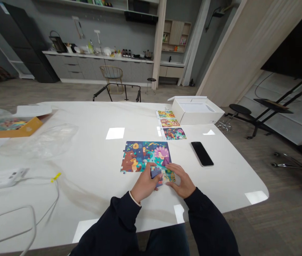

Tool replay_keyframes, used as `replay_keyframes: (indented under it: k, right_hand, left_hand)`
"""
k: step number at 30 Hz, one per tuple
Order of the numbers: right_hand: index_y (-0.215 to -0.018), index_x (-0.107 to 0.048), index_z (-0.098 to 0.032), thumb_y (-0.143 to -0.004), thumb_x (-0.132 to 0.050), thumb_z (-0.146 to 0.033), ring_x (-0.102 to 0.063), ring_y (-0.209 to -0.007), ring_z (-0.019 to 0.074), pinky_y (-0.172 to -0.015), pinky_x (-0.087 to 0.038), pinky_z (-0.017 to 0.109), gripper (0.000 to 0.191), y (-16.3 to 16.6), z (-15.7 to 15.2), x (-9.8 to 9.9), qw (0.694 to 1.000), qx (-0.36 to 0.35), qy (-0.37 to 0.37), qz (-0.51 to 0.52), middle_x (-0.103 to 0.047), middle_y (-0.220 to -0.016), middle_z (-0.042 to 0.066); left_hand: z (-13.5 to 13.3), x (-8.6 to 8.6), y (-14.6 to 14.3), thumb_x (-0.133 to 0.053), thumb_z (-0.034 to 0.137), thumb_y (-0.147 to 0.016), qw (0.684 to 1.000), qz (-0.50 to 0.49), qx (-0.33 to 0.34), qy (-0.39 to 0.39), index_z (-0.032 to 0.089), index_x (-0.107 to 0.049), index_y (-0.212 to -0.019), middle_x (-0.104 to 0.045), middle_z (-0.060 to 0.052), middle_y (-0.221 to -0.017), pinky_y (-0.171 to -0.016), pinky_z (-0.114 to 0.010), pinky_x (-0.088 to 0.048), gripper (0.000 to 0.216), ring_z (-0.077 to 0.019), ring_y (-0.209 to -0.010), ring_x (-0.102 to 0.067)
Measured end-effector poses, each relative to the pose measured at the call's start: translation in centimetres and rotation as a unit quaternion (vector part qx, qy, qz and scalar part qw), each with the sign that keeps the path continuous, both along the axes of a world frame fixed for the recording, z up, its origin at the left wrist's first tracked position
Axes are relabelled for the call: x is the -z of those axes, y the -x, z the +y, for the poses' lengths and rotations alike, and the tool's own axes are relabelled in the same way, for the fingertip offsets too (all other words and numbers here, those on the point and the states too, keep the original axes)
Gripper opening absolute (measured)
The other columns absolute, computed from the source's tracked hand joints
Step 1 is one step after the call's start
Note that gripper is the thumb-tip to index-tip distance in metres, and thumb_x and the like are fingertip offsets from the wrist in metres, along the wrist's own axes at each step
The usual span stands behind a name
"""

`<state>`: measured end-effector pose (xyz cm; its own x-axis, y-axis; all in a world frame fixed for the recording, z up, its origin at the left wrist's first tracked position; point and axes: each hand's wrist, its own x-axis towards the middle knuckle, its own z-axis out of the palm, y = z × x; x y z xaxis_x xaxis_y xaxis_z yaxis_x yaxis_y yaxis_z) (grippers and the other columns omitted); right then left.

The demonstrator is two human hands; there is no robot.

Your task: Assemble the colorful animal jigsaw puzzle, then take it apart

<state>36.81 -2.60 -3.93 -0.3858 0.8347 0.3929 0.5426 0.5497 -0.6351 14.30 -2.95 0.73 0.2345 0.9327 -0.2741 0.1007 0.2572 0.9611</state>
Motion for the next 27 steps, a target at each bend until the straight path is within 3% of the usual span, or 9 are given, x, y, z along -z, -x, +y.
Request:
replay_keyframes:
  k: [3, 10, 15, 21, 27]
  right_hand:
    - [-0.138, -0.062, -0.026, -0.086, -0.079, -0.038, -0.058, -0.125, 0.0333, -0.107, -0.05, 0.056, 0.056, -0.6, 0.1, -0.1, 1.0, 0.021, -0.002, -0.008, -0.066, -0.133, 0.014]
    - [-0.13, -0.067, -0.024, -0.096, -0.067, -0.03, -0.061, -0.119, 0.0305, -0.102, -0.054, 0.054, 0.035, -0.7, 0.0, 0.4, 0.999, 0.009, -0.029, -0.021, -0.069, -0.129, 0.014]
    - [-0.122, -0.069, -0.024, -0.1, -0.058, -0.022, -0.063, -0.111, 0.0288, -0.096, -0.056, 0.051, 0.025, -0.2, -0.2, 0.1, 0.999, 0.014, -0.047, -0.001, -0.073, -0.117, 0.012]
    - [-0.114, -0.066, -0.024, -0.091, -0.059, -0.011, -0.063, -0.094, 0.0268, -0.082, -0.056, 0.044, 0.028, 0.0, -0.4, -0.3, 0.999, 0.022, -0.032, 0.035, -0.071, -0.1, 0.009]
    - [-0.108, -0.067, -0.023, -0.077, -0.061, -0.005, -0.062, -0.089, 0.0241, -0.077, -0.054, 0.037, 0.036, 0.3, -0.7, -0.6, 0.996, 0.052, 0.0, 0.079, -0.069, -0.096, 0.006]
  left_hand:
    - [0.2, 0.3, 1.1, -0.075, 0.044, -0.085, 1.0, 0.0, -0.01, 0.009, 0.023, -0.051, -0.127, -0.058, -0.004, -0.096, -0.053, -0.027, -0.06, 0.053, -0.0169, -0.074, -0.066]
    - [0.1, 1.3, 0.6, -0.077, 0.045, -0.083, 0.997, 0.018, 0.021, -0.072, 0.017, -0.067, -0.1, -0.068, -0.006, -0.093, -0.086, -0.038, -0.055, 0.034, -0.0226, -0.089, -0.064]
    - [0.1, 1.2, -1.5, -0.082, 0.05, -0.077, 0.999, -0.033, 0.005, -0.019, 0.015, -0.066, -0.094, -0.068, -0.006, -0.09, -0.084, -0.036, -0.055, 0.043, -0.0211, -0.087, -0.065]
    - [0.6, 0.7, -3.1, -0.092, 0.053, -0.065, 0.969, -0.189, 0.005, 0.156, 0.015, -0.059, -0.098, -0.069, -0.005, -0.085, -0.071, -0.037, -0.062, 0.06, -0.0195, -0.074, -0.07]
    - [0.4, 0.6, -3.6, -0.093, 0.042, -0.068, 0.964, -0.203, -0.038, 0.17, 0.017, -0.056, -0.098, -0.07, -0.005, -0.09, -0.069, -0.038, -0.065, 0.054, -0.021, -0.077, -0.073]
